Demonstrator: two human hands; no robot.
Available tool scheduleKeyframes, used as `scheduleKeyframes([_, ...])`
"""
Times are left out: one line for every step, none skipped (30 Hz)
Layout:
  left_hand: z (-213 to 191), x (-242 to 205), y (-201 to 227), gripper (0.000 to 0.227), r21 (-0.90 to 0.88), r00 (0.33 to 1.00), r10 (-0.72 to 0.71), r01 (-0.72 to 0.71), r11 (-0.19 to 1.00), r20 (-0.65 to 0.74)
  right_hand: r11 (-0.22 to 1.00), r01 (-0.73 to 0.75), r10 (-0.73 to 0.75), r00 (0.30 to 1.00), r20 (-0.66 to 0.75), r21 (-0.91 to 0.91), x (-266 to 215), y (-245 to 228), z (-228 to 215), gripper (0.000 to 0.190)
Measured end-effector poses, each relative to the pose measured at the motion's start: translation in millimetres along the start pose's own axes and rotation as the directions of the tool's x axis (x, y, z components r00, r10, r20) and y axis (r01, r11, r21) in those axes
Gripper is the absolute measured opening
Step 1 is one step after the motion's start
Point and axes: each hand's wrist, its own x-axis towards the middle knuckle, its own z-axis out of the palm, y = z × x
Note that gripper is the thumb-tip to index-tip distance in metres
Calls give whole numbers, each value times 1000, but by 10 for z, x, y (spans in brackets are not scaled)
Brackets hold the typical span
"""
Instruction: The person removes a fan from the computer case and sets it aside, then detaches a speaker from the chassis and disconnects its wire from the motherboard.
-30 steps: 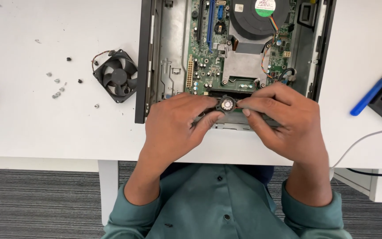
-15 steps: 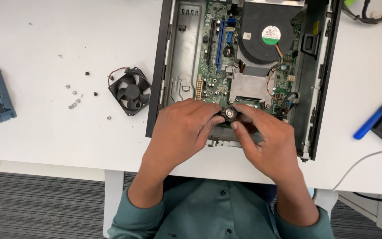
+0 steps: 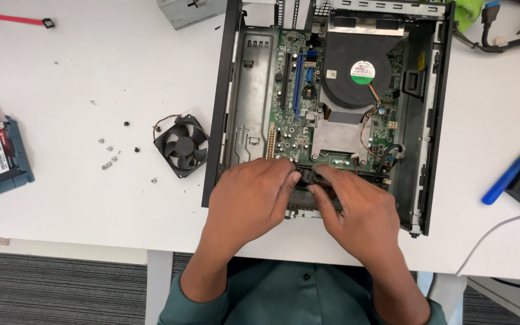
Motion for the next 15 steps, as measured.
scheduleKeyframes([1,-2,1,24,10,1000,1,-1,1000,2,1000,-16,16,1000,10,9,0,-6,-3,29])
scheduleKeyframes([2,1,3,23,20,1000,3,-3,1000,2,999,-30,30,999,19,16,4,-10,-8,28])
scheduleKeyframes([5,-6,4,23,17,1000,6,-6,1000,3,999,-33,33,999,18,13,1,-11,-8,28])
scheduleKeyframes([4,-10,4,22,8,1000,14,-14,1000,-10,1000,-23,23,1000,10,17,3,-11,-8,28])
scheduleKeyframes([3,-14,4,21,0,999,22,-22,1000,-24,1000,-14,14,1000,2,21,5,-12,-9,28])
scheduleKeyframes([-5,-20,1,21,-2,999,25,-25,1000,-23,1000,-15,15,1000,0,18,5,-14,-3,28])
scheduleKeyframes([-10,-24,-1,20,-2,999,40,-40,999,-31,1000,-18,18,1000,1,11,5,-13,1,28])
scheduleKeyframes([-11,-23,-2,19,-5,998,58,-59,998,-35,1000,-27,27,1000,0,1,-2,-11,-1,28])
scheduleKeyframes([-22,-29,-2,19,-10,997,65,-65,998,-31,999,-33,33,999,-4,-4,7,-14,3,28])
scheduleKeyframes([-20,-28,4,18,-7,996,85,-86,996,-34,1000,-13,14,1000,-8,12,4,-10,-4,27])
scheduleKeyframes([-15,-25,12,17,-4,994,106,-106,994,-38,1000,6,-6,1000,-12,28,1,-3,-14,27])
scheduleKeyframes([-9,-22,18,17,-11,993,117,-118,993,-32,1000,-3,3,1000,-20,19,0,4,-20,27])
scheduleKeyframes([-6,-18,24,16,2,993,114,-114,993,-39,1000,1,-2,1000,3,23,-1,9,-29,27])
scheduleKeyframes([-10,-13,26,15,18,993,110,-110,994,-48,1000,8,-9,1000,25,30,6,13,-31,27])
scheduleKeyframes([-8,-5,28,15,15,992,122,-121,993,-44,1000,2,-2,1000,17,24,2,20,-31,27])
